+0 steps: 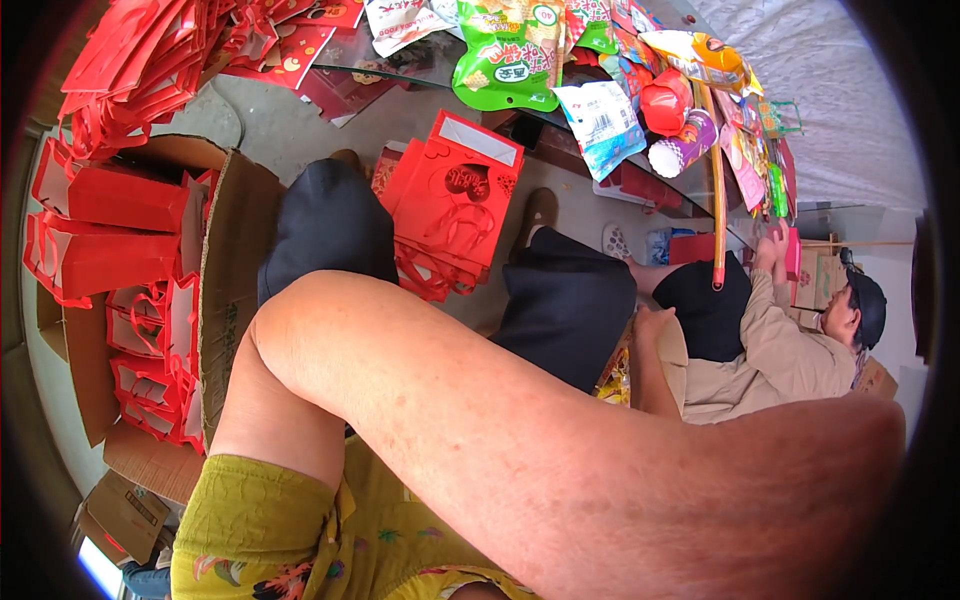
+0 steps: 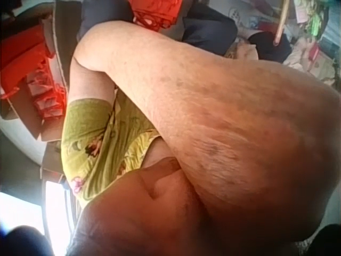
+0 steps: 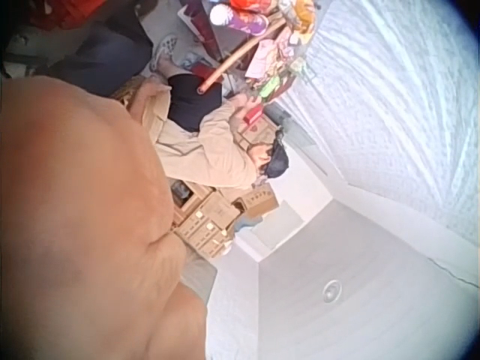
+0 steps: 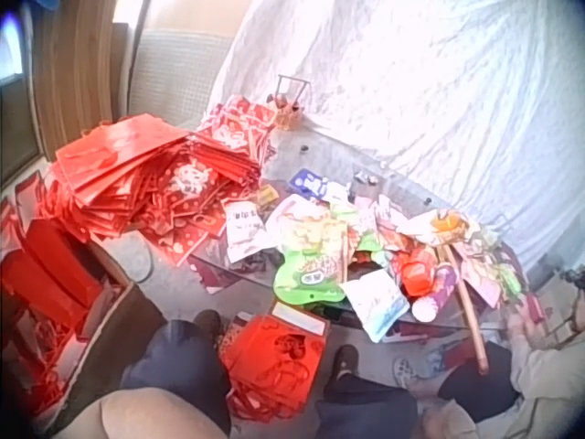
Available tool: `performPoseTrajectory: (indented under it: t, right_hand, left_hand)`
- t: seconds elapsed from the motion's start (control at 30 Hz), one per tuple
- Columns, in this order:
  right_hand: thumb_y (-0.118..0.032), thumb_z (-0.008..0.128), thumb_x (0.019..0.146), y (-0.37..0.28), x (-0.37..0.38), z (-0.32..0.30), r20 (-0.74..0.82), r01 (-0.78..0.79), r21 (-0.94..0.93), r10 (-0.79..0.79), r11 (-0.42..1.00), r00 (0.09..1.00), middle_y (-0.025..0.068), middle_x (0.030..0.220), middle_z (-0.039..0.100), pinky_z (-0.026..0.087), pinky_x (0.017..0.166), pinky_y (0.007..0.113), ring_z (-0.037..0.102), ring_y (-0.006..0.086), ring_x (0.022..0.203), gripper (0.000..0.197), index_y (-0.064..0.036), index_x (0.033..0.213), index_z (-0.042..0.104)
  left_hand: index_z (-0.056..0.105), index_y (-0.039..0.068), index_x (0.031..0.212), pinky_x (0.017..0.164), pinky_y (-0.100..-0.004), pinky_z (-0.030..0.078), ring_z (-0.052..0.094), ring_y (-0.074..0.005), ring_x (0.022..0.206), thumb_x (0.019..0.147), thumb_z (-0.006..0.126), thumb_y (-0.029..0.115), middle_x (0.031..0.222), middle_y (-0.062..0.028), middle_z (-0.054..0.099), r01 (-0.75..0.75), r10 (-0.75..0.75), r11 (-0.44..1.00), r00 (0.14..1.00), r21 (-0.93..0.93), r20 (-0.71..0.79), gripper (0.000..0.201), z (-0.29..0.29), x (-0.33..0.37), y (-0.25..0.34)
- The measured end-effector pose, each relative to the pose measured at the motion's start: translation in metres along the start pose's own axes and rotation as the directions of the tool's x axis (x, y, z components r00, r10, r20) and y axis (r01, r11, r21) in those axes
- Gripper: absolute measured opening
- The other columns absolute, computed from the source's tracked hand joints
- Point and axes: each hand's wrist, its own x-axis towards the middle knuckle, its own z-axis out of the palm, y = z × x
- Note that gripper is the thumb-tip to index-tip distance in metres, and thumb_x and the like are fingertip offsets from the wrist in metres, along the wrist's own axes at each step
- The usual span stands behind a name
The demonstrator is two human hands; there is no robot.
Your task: Packing snacks and candies into decorative red gift bags.
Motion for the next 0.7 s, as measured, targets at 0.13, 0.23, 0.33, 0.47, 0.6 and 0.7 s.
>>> performPoseTrajectory:
  t: [0.13, 0.23, 0.33, 0.47, 0.6, 0.7]
  right_hand:
    - [-0.017, 0.072, 0.076, 0.003, 0.001, 0.004, -0.047, 0.047, -0.017, -0.047, 0.999, 0.998, 0.0301, 0.149, 0.03, 0.026, 0.115, 0.036, 0.032, 0.0377, 0.139, 0.095, 0.0079, 0.148, 0.014]
    - [-0.016, 0.072, 0.076, 0.005, 0.002, 0.004, -0.039, 0.042, -0.002, -0.042, 0.999, 0.998, 0.0298, 0.15, 0.028, 0.025, 0.116, 0.035, 0.03, 0.0369, 0.141, 0.095, 0.0083, 0.148, 0.014]
    - [-0.015, 0.072, 0.076, 0.004, 0.001, 0.002, -0.022, 0.044, 0.029, -0.044, 0.999, 0.999, 0.0296, 0.151, 0.027, 0.023, 0.116, 0.034, 0.027, 0.0362, 0.142, 0.095, 0.0088, 0.148, 0.013]
    - [-0.015, 0.072, 0.077, -0.006, -0.005, -0.003, -0.046, 0.104, 0.001, -0.104, 0.995, 0.993, 0.0297, 0.151, 0.026, 0.021, 0.117, 0.034, 0.026, 0.0358, 0.143, 0.096, 0.0091, 0.148, 0.013]
    - [-0.016, 0.072, 0.076, -0.023, -0.013, -0.021, 0.047, -0.02, 0.08, 0.016, 0.997, 0.999, 0.0298, 0.151, 0.025, 0.021, 0.117, 0.034, 0.025, 0.0357, 0.143, 0.096, 0.0093, 0.148, 0.012]
    - [-0.017, 0.072, 0.076, -0.036, -0.021, -0.027, 0.039, -0.033, 0.103, 0.029, 0.994, 0.999, 0.0296, 0.151, 0.026, 0.022, 0.116, 0.034, 0.026, 0.0357, 0.142, 0.098, 0.0093, 0.148, 0.012]
  left_hand:
    - [0.061, 0.005, 0.081, 0.044, -0.0359, 0.042, 0.057, -0.0208, 0.054, 0.071, 0.066, 0.017, 0.069, -0.004, 0.056, 0.002, -0.002, 1.0, 1.0, -0.008, 0.003, 0.017, 0.001, -0.001, 0.0]
    - [0.061, 0.005, 0.081, 0.044, -0.036, 0.042, 0.057, -0.0209, 0.054, 0.071, 0.066, 0.017, 0.069, -0.004, 0.055, 0.004, -0.004, 1.0, 1.0, -0.016, 0.002, 0.017, 0.001, -0.002, 0.0]
    - [0.061, 0.005, 0.081, 0.044, -0.0361, 0.042, 0.057, -0.021, 0.054, 0.071, 0.066, 0.018, 0.068, -0.004, 0.055, 0.011, -0.011, 1.0, 1.0, -0.021, -0.001, 0.017, 0.001, -0.004, 0.0]
    - [0.061, 0.005, 0.08, 0.044, -0.0362, 0.042, 0.057, -0.021, 0.053, 0.071, 0.066, 0.018, 0.068, -0.0039, 0.055, 0.011, -0.011, 0.999, 1.0, -0.035, 0.0, 0.017, 0.001, -0.004, 0.001]
    - [0.061, 0.005, 0.08, 0.044, -0.0364, 0.042, 0.057, -0.0211, 0.053, 0.071, 0.066, 0.018, 0.068, -0.0039, 0.055, 0.003, -0.003, 0.999, 1.0, -0.052, 0.007, 0.016, 0.0, -0.001, 0.003]
    - [0.061, 0.005, 0.079, 0.044, -0.0365, 0.042, 0.057, -0.0212, 0.053, 0.071, 0.066, 0.018, 0.068, -0.0038, 0.055, -0.001, 0.002, 0.998, 1.0, -0.058, 0.023, 0.016, -0.001, -0.001, 0.004]
